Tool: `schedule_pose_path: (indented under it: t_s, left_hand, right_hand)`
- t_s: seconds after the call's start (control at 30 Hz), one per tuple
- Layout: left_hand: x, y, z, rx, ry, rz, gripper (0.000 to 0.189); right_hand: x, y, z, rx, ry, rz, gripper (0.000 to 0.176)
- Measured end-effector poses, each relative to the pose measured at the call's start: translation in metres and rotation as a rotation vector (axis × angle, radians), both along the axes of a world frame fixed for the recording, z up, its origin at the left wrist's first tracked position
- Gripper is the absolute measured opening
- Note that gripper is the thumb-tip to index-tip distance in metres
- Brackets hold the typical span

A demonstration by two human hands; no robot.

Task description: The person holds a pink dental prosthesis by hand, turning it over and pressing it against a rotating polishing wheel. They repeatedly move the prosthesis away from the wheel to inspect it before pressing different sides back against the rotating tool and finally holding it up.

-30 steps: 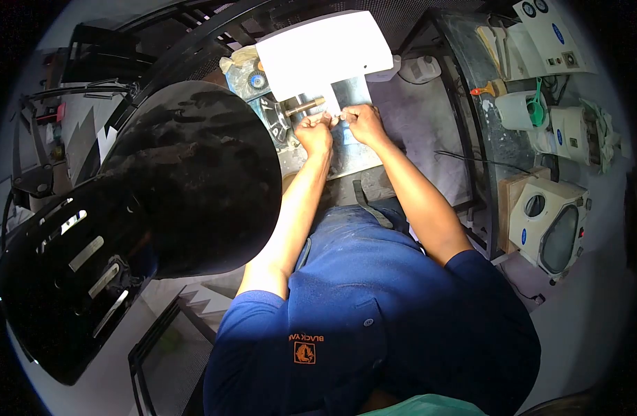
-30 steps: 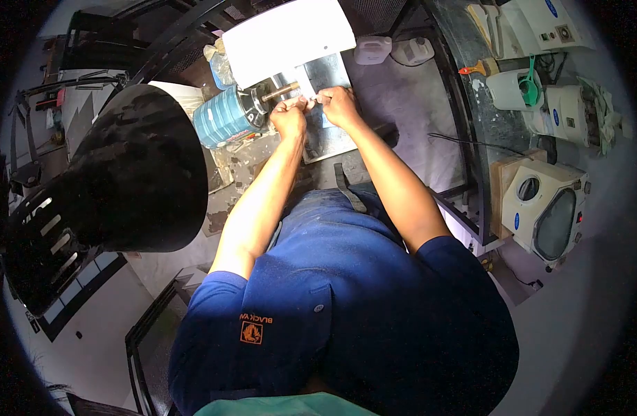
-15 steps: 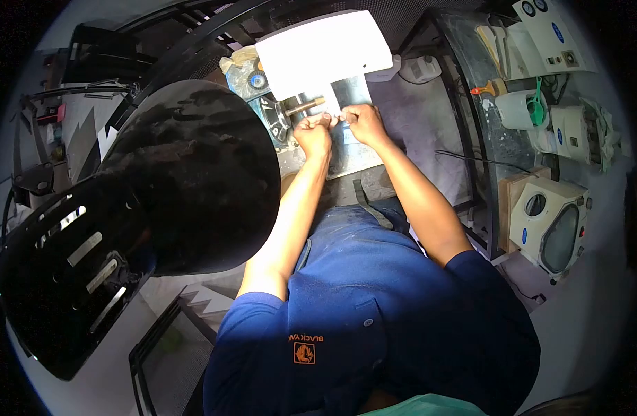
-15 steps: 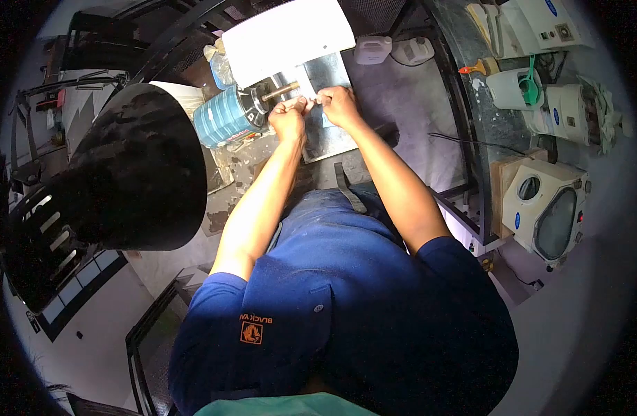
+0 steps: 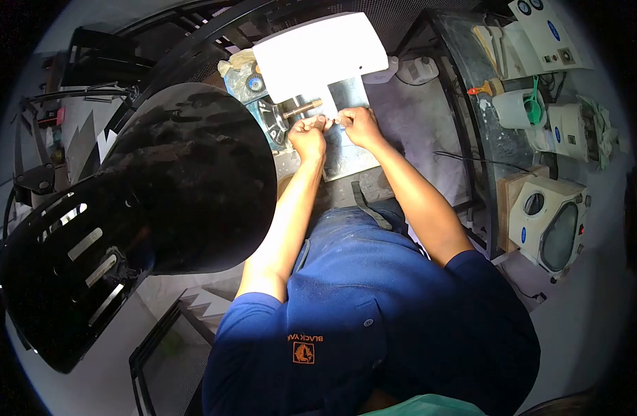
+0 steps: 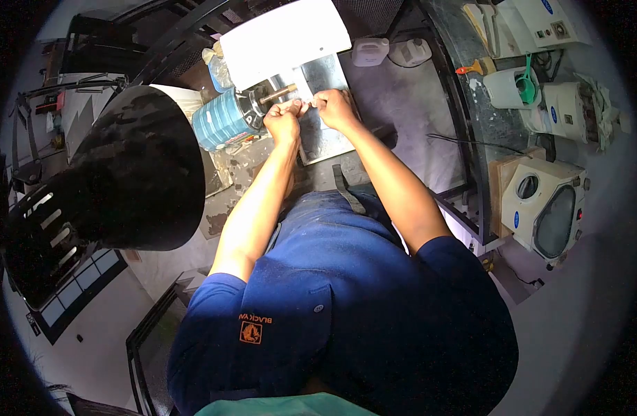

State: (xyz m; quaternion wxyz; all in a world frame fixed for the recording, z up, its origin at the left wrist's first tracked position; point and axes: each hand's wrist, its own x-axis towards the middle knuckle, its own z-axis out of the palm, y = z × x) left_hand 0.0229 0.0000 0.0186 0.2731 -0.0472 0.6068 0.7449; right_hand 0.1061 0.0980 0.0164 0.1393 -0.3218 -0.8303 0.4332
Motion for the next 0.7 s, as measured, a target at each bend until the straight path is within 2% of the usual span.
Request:
schedule_pose_path:
  t_s: [0.07, 0.1, 0.2, 0.27, 0.43, 0.5, 0.57, 0.7]
  left_hand:
    - [0.004, -0.002, -0.005, 0.057, 0.184, -0.019, 0.006]
    - [0.006, -0.002, -0.006, 0.051, 0.212, -0.031, 0.006]
    - [0.007, 0.005, -0.007, 0.044, 0.058, 0.037, 0.006]
    - [0.007, 0.008, -0.007, 0.059, 0.029, 0.069, 0.006]
    - [0.006, 0.011, -0.015, 0.079, -0.065, 0.101, 0.006]
    - [0.003, 0.01, -0.013, 0.064, -0.074, 0.087, 0.007]
    - [0.001, 0.007, -0.009, 0.048, -0.084, 0.07, 0.007]
    - [-0.001, 0.004, -0.005, 0.045, 0.0, 0.054, 0.006]
  right_hand:
    - [0.003, -0.004, 0.004, -0.146, 0.17, -0.051, 0.01]
    - [0.002, -0.003, 0.001, -0.146, 0.17, -0.049, 0.01]
    - [0.001, 0.0, -0.002, -0.129, 0.158, -0.064, 0.011]
    - [-0.001, 0.004, 0.004, -0.072, 0.058, -0.031, 0.011]
    - [-0.002, 0.007, 0.002, -0.149, 0.008, -0.035, 0.012]
    - [-0.003, 0.006, -0.003, -0.171, 0.03, -0.06, 0.012]
    - [-0.003, 0.004, -0.003, -0.047, 0.007, -0.025, 0.011]
    - [-0.002, -0.002, 0.001, -0.096, 0.024, -0.045, 0.012]
